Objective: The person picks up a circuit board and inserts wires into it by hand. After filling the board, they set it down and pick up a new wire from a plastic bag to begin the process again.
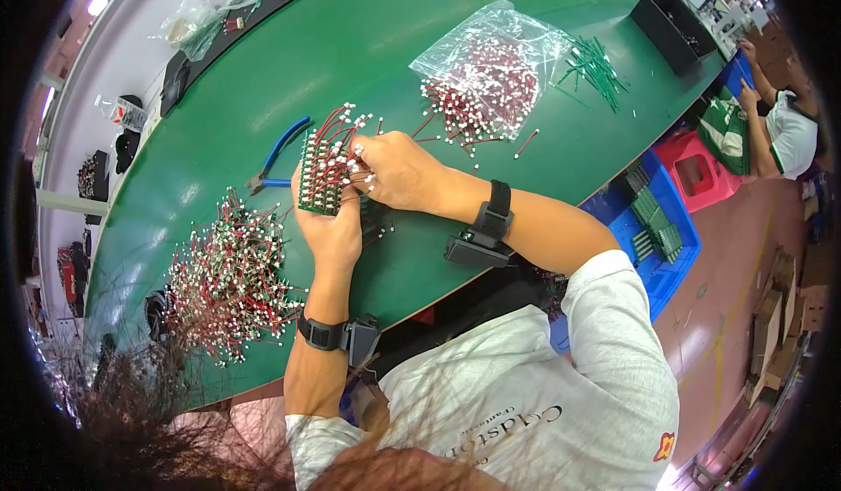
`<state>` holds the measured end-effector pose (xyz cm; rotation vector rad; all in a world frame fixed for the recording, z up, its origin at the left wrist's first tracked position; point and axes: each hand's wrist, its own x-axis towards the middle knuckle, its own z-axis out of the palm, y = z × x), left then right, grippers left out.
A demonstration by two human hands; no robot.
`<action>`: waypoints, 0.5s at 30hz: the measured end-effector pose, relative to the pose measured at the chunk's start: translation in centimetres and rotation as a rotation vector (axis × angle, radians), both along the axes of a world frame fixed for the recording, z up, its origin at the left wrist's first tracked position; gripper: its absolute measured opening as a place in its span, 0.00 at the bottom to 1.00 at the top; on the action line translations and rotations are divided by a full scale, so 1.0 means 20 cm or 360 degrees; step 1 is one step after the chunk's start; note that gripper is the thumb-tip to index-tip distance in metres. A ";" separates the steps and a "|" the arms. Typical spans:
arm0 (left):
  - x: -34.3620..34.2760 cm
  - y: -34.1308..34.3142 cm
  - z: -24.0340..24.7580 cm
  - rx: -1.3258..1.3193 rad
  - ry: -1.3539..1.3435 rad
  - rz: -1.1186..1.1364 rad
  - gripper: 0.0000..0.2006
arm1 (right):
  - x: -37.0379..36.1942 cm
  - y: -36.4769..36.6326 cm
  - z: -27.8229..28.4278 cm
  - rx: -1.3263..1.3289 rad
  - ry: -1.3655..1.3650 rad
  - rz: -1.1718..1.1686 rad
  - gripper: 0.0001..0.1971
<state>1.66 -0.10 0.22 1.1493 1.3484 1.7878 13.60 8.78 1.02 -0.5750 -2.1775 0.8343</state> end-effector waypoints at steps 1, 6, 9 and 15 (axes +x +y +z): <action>0.00 0.00 -0.01 0.0017 0.0023 0.0000 0.28 | 0.00 0.00 0.00 -0.0001 -0.0018 -0.0020 0.11; -0.01 -0.01 -0.02 0.0005 0.0140 -0.0026 0.27 | 0.00 -0.01 0.01 -0.0048 -0.0097 -0.0015 0.11; -0.01 -0.01 -0.02 0.0037 0.0014 -0.0064 0.26 | 0.00 0.00 0.00 -0.0056 -0.0054 0.0031 0.11; 0.01 0.00 -0.01 0.0044 -0.0058 -0.0077 0.27 | 0.01 -0.02 0.04 0.0013 0.0011 0.0026 0.11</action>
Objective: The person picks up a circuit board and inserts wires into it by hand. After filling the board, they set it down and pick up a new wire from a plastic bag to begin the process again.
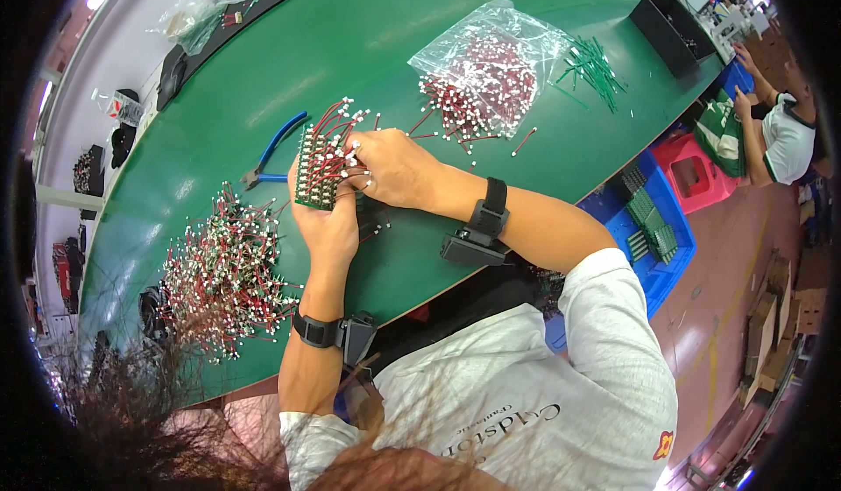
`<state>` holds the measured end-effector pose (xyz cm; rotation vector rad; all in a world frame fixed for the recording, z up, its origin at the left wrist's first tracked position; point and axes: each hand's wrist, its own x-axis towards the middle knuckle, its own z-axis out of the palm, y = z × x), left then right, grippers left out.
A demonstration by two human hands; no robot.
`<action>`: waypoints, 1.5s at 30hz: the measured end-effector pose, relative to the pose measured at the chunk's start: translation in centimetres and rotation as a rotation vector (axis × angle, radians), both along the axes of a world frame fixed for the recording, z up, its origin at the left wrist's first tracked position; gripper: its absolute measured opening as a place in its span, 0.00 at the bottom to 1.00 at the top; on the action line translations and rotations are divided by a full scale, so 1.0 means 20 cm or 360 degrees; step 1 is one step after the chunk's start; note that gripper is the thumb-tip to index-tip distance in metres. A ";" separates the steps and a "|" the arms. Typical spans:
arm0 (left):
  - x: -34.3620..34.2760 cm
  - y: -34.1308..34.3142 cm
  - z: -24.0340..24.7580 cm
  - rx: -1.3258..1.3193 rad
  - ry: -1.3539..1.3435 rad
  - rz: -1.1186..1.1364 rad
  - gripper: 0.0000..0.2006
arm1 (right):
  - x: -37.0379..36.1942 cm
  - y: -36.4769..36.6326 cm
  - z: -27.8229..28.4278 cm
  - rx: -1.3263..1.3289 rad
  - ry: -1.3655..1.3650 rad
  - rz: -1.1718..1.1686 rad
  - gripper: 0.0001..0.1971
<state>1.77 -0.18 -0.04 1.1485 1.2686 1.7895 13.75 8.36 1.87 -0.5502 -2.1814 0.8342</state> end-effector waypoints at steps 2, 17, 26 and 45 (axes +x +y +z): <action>0.00 0.00 0.00 0.0005 0.0028 0.0022 0.27 | 0.00 0.00 0.00 0.0038 0.0021 -0.0027 0.11; -0.01 -0.02 0.02 -0.0023 0.0147 0.0023 0.27 | 0.00 0.02 -0.03 0.0212 -0.0027 -0.0012 0.11; 0.00 -0.01 0.00 -0.0027 0.0125 0.0115 0.27 | -0.01 0.00 0.02 0.0225 -0.0045 -0.0017 0.12; 0.00 -0.02 0.00 -0.0019 -0.0038 0.0024 0.27 | 0.00 0.01 0.01 0.0147 -0.0014 -0.0015 0.14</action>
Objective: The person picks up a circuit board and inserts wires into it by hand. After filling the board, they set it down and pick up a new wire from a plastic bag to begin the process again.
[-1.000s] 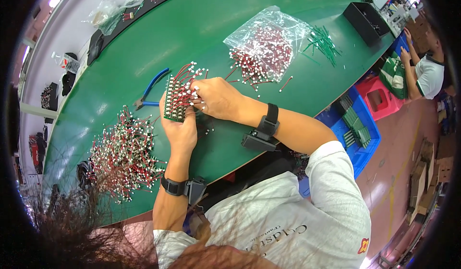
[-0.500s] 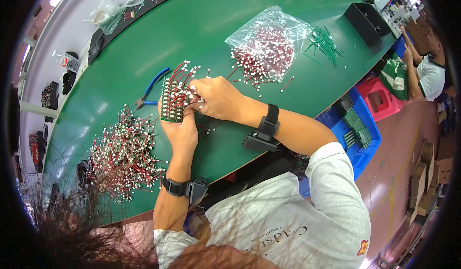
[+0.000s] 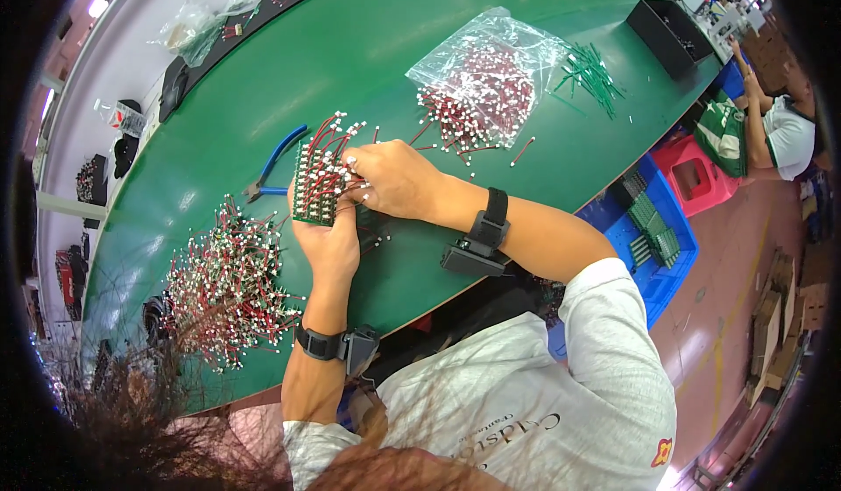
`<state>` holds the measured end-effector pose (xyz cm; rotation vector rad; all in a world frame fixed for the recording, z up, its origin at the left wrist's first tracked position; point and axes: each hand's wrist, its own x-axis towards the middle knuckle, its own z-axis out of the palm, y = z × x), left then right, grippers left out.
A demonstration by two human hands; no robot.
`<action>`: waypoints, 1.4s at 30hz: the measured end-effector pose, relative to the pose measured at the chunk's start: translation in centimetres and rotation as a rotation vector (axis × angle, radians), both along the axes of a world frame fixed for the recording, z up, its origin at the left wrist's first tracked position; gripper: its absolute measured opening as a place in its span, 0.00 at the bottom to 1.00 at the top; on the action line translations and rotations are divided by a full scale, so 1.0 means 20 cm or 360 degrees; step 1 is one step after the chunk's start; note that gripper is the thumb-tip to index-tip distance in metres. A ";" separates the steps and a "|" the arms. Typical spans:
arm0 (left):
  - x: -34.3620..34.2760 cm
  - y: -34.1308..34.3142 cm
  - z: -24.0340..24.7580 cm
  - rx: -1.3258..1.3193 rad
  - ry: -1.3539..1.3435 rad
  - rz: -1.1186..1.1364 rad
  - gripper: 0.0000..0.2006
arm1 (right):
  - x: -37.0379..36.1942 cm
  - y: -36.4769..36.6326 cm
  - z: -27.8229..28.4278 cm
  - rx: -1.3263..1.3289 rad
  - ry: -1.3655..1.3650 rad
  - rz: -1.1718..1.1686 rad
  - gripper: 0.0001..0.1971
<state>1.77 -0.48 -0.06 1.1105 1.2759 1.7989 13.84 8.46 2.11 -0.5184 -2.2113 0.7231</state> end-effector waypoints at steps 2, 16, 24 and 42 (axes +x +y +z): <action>0.00 0.00 0.00 -0.0010 -0.0013 -0.0007 0.27 | 0.00 0.00 -0.01 -0.0024 -0.0036 0.0007 0.13; 0.00 -0.01 0.04 -0.0059 0.0092 -0.0012 0.25 | 0.00 0.03 -0.02 -0.0025 0.0039 0.0058 0.07; -0.05 0.02 -0.01 -0.0096 -0.0026 0.0385 0.21 | 0.01 0.00 0.04 -0.0116 -0.0166 -0.0154 0.09; -0.10 0.06 -0.02 -0.0014 -0.0302 0.0398 0.16 | 0.01 -0.01 0.05 -0.0391 -0.0053 0.0202 0.07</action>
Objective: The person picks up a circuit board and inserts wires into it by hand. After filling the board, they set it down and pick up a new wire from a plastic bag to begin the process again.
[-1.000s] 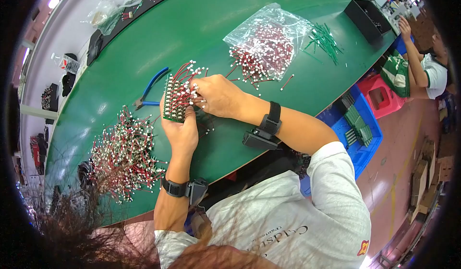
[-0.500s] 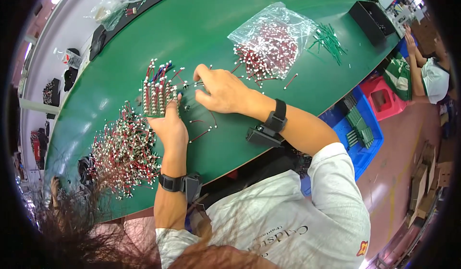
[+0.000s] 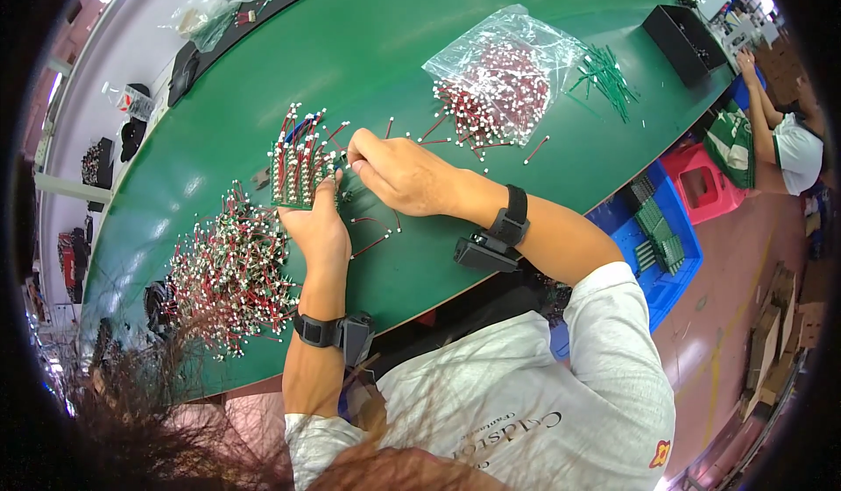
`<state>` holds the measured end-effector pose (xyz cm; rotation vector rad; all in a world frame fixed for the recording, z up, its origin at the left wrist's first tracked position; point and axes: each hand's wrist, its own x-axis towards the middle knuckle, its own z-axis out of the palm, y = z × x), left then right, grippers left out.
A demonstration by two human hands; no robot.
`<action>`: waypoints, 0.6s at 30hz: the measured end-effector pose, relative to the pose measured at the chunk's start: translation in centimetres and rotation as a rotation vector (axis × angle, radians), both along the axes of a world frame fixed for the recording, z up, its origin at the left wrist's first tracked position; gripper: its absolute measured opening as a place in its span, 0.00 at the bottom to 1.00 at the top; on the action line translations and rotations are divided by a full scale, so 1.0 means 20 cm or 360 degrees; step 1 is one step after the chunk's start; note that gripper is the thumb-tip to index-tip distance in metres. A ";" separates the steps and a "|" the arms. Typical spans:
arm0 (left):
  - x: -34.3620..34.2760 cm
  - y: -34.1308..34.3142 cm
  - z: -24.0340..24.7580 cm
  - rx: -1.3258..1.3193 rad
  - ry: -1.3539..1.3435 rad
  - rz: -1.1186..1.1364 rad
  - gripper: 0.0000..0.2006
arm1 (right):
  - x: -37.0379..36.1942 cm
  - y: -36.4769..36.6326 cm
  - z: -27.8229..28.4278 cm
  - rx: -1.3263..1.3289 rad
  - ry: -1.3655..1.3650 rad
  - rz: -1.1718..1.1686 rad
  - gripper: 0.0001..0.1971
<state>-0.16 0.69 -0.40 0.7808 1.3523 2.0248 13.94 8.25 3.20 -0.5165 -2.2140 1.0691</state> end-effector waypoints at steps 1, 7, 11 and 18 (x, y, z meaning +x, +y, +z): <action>0.01 0.00 0.01 0.0005 -0.0008 -0.0007 0.16 | 0.00 0.00 0.00 -0.0023 0.0008 -0.0001 0.07; 0.02 0.00 -0.02 0.0021 0.0094 -0.0094 0.20 | -0.01 -0.01 0.00 0.0038 0.0090 -0.0057 0.05; 0.03 0.00 -0.03 0.0030 0.0093 -0.0109 0.22 | -0.01 -0.01 -0.01 0.0041 0.0077 -0.0106 0.06; 0.03 0.00 -0.02 0.0026 0.0081 -0.0210 0.22 | -0.01 0.00 -0.02 0.0246 0.0120 -0.0137 0.06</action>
